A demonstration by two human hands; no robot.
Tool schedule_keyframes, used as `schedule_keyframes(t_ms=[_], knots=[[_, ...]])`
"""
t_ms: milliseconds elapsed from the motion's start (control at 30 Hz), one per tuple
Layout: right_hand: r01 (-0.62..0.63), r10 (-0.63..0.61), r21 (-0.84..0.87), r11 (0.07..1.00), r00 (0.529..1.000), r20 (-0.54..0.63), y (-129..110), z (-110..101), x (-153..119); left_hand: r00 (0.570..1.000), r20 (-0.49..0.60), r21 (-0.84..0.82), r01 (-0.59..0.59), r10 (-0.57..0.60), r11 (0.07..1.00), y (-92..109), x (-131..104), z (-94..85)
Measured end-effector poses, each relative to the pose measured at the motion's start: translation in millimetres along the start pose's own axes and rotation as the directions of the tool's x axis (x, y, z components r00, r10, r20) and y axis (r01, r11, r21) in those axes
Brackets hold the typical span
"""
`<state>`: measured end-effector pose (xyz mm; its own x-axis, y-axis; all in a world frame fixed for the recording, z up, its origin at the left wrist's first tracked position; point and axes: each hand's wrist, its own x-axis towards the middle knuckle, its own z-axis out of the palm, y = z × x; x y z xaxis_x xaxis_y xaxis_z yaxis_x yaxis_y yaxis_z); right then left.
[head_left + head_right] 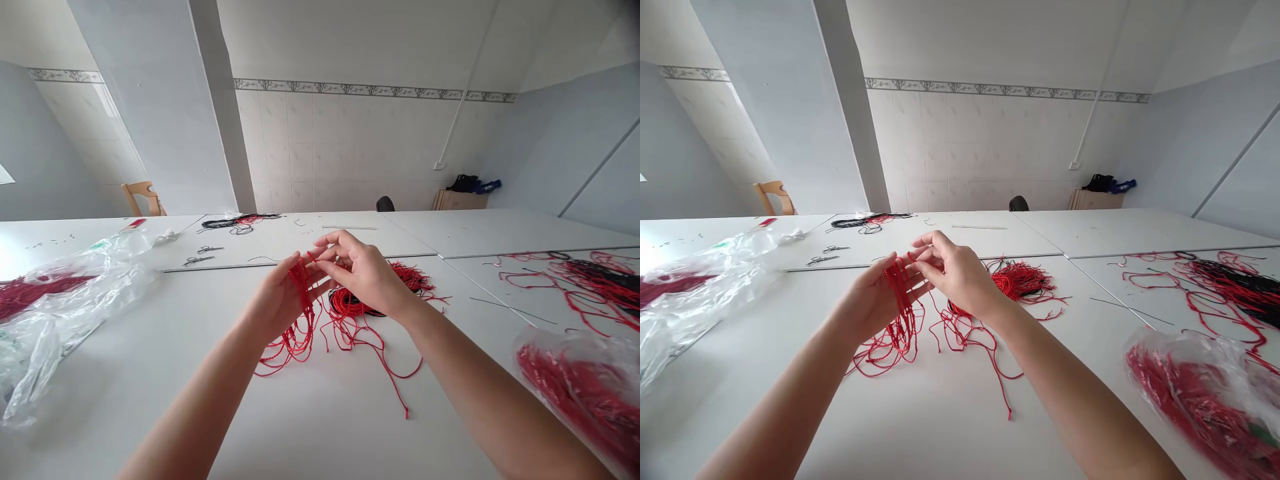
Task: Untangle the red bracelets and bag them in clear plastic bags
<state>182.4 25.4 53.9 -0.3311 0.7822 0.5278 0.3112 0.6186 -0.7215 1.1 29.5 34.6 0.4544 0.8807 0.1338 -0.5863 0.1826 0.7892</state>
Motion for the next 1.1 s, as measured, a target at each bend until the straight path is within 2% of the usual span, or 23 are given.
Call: schedule_keyframes(t_ms=[133, 200, 267, 333, 367, 467, 533, 600, 767, 967, 1100], knots=[[0.021, -0.021, -0.003, 1.000, 0.995, 0.101, -5.0, -3.8, -10.5, 0.993, -0.107, 0.045, -0.048, 0.052, 0.998, 1.0, 0.7, 3.6], [0.065, -0.063, -0.036, 0.997, 0.997, 0.052, -1.2, -5.7, -18.8, 0.987, -0.150, 0.052, -0.045, 0.053, 0.998, 2.0, 1.2, 5.4], [0.057, -0.062, -0.096, 0.994, 0.997, -0.055, 8.9, -7.3, -29.4, 0.982, -0.181, 0.032, -0.042, 0.047, 0.999, 3.2, 1.9, 6.7], [-0.031, 0.013, -0.141, 0.989, 0.992, -0.123, 23.9, -8.7, -41.3, 0.979, -0.196, -0.004, -0.056, 0.055, 0.998, 4.7, 2.4, 7.6], [-0.097, 0.080, -0.158, 0.983, 0.990, -0.113, 32.2, -9.3, -47.1, 0.978, -0.199, -0.026, -0.067, 0.061, 0.997, 5.6, 2.4, 7.9], [-0.274, 0.299, -0.305, 0.912, 0.953, 0.040, 54.7, -9.5, -60.9, 0.980, -0.193, -0.094, -0.062, 0.043, 0.994, 9.1, 1.1, 8.6], [-0.284, 0.370, -0.430, 0.857, 0.920, 0.129, 65.0, -6.8, -65.3, 0.984, -0.177, -0.113, -0.039, 0.019, 0.993, 11.7, -0.7, 8.7], [-0.261, 0.385, -0.489, 0.833, 0.907, 0.172, 71.2, -1.4, -65.6, 0.988, -0.157, -0.106, -0.024, 0.007, 0.994, 14.0, -2.3, 8.4], [-0.245, 0.412, -0.500, 0.831, 0.875, 0.255, 79.5, 18.3, -59.2, 0.988, -0.152, -0.064, -0.014, 0.004, 0.998, 17.2, -3.5, 6.9], [-0.224, 0.448, -0.511, 0.830, 0.812, 0.373, 96.7, 34.1, -58.1, 0.990, -0.137, -0.056, -0.024, 0.016, 0.998, 23.6, -5.0, 8.0], [-0.237, 0.436, -0.483, 0.843, 0.827, 0.355, 102.8, 27.6, -62.7, 0.983, -0.162, -0.053, -0.093, 0.083, 0.994, 43.7, -11.7, 4.4]])
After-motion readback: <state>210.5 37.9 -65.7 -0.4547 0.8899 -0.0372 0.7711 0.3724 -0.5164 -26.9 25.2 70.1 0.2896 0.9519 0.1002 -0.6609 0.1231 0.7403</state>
